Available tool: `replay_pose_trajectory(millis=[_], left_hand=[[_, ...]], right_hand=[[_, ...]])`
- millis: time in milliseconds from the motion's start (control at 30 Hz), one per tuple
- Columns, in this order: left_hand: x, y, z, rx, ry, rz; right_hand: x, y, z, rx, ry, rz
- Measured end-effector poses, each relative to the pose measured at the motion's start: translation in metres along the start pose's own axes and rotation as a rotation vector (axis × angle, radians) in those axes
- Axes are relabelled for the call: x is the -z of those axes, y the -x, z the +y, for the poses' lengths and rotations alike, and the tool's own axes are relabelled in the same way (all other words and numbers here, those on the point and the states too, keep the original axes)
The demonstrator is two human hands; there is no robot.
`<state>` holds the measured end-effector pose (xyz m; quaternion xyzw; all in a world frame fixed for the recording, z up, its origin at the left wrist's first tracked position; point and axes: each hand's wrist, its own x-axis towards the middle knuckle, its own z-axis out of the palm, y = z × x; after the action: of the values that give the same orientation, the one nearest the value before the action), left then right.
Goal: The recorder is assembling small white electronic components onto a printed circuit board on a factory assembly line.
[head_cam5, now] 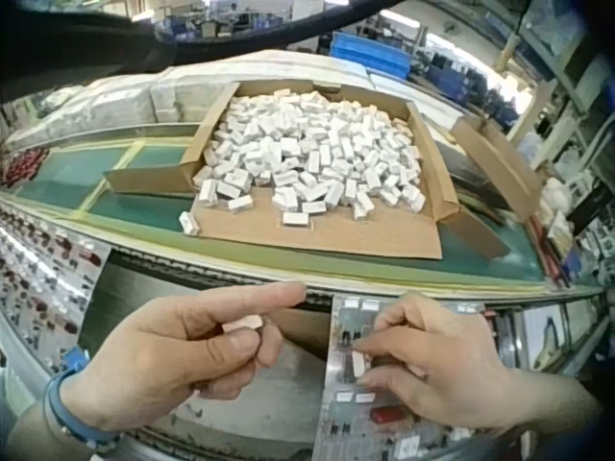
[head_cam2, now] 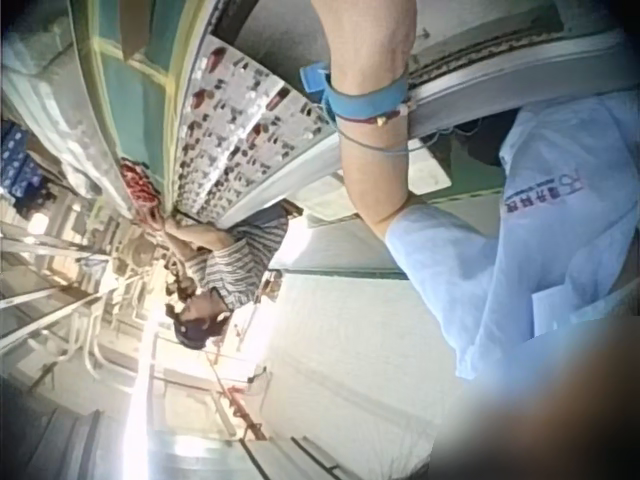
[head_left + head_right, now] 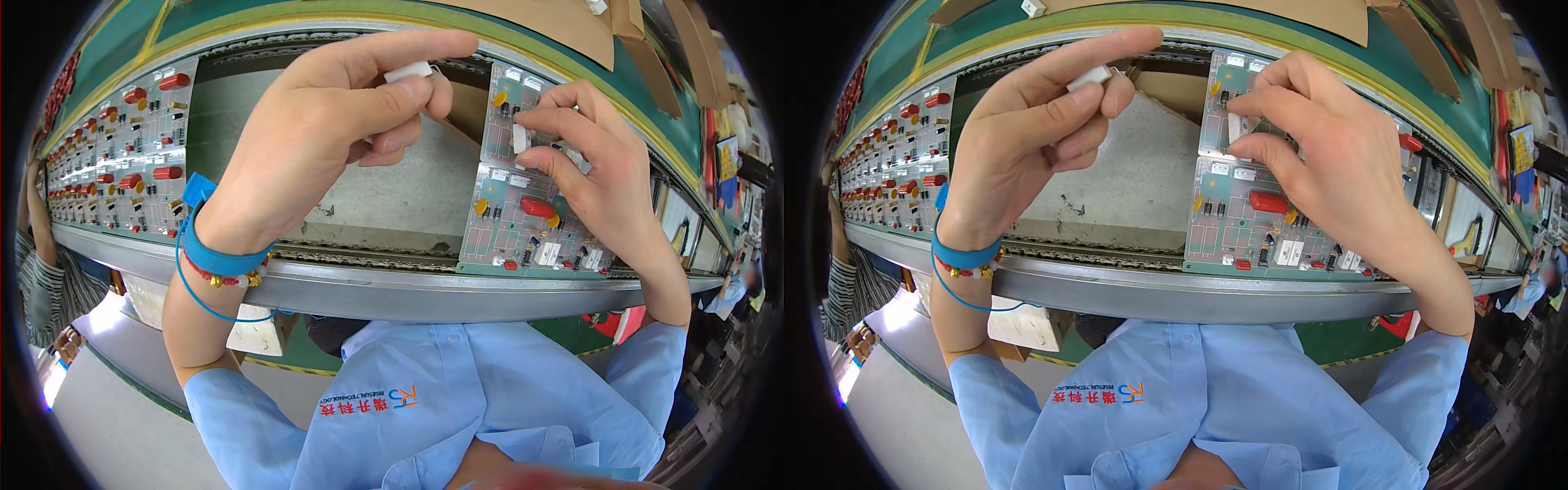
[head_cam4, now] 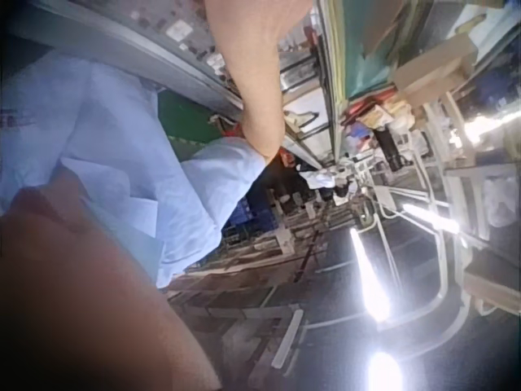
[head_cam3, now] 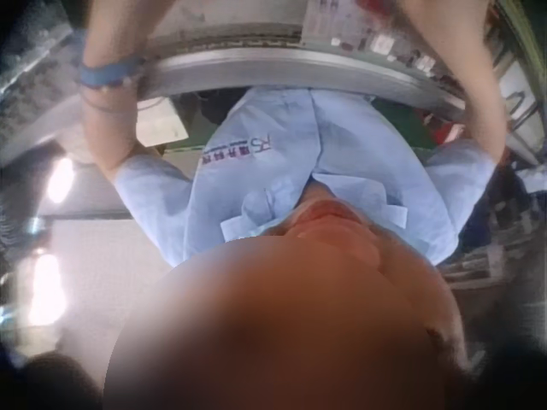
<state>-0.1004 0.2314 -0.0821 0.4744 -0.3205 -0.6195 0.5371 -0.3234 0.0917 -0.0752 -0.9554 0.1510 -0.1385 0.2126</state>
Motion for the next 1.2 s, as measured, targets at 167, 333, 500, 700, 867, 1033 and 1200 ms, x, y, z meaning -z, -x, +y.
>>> replay_pose_trajectory(millis=[167,333,500,700,867,1033,1200], left_hand=[[-0.001,0.002,0.003,0.028,-0.107,0.055],[0.005,0.004,-0.007,0.065,-0.274,0.136],[0.006,-0.001,0.010,0.087,-0.153,0.105],[-0.023,0.014,0.019,0.104,-0.164,0.260],[-0.028,0.025,0.011,0.255,-0.202,0.204],[-0.009,0.039,-0.017,-0.075,-0.282,0.109],[-0.021,0.045,-0.014,-0.012,-0.388,0.144]], right_hand=[[0.001,-0.003,-0.004,-0.079,0.046,-0.106],[0.009,-0.001,-0.013,-0.099,-0.068,-0.153],[0.014,0.030,-0.040,-0.056,-0.219,-0.234],[-0.008,0.048,-0.045,-0.048,-0.162,-0.208],[-0.013,0.053,-0.048,-0.038,-0.080,-0.159],[-0.014,0.055,-0.051,-0.039,-0.047,-0.140],[-0.016,0.053,-0.057,-0.006,0.037,-0.130]])
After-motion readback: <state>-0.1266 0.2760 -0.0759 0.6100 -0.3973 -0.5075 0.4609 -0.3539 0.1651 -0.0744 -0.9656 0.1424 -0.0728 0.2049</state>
